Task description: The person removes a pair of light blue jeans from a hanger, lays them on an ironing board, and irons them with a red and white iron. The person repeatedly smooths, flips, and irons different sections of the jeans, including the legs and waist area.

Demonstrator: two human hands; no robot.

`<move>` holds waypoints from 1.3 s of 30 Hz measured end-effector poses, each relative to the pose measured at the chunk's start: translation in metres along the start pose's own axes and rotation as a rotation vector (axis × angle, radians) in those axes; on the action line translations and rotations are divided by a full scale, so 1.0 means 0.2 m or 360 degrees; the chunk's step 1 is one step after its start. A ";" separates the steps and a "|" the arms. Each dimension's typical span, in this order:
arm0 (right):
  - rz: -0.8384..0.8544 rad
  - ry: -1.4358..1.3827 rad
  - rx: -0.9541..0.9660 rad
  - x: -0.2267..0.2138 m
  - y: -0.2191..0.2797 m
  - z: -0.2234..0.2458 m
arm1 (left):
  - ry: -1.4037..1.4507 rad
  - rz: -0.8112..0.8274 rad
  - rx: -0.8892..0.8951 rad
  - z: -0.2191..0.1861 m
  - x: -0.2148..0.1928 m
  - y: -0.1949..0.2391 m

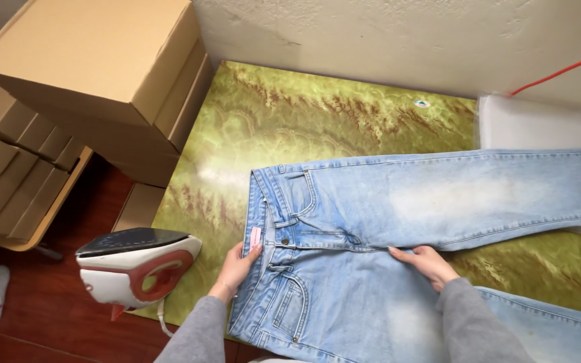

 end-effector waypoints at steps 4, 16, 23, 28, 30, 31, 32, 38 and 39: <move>0.0115 -0.0817 0.0120 -0.13 0.24 -0.06 | 0.0798 0.0054 0.0243 -0.06 -0.06 0.15; -0.1058 -0.0450 -0.1397 -0.67 0.64 -0.39 | 0.0296 -0.0221 0.1502 -0.49 -0.32 0.78; -0.0867 -0.0257 -0.2009 -0.74 0.84 -0.18 | 0.0254 0.0361 0.1376 -0.57 -0.39 0.89; -0.0220 -0.0133 -0.1633 -0.83 0.37 -0.16 | 0.0255 0.0115 0.0861 -0.49 -0.43 0.69; -0.0241 -0.0104 -0.1377 -0.67 0.32 0.00 | 0.0278 0.0031 0.0817 -0.57 -0.42 0.60; -0.0359 -0.0141 -0.1267 -0.54 0.30 0.10 | 0.0034 -0.0259 0.0619 -0.61 -0.42 0.54; -0.0481 -0.0185 -0.1155 -0.43 0.28 0.22 | -0.0213 -0.0543 0.0427 -0.67 -0.42 0.48; -0.0767 0.0111 -0.1979 0.16 0.01 0.03 | -0.1045 -0.0589 0.2024 -0.53 0.27 0.21; -0.0779 0.0108 -0.1967 0.13 0.08 0.04 | -0.1044 -0.0575 0.2035 -0.60 0.41 0.24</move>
Point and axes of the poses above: each hand's wrist, its own y-axis away from the middle knuckle, its own x-axis out of the palm, z = x × y, the point moved 2 cm from there along -y, towards the middle knuckle, and after that the axes turned 11 degrees about -z, right-handed, at the moved point
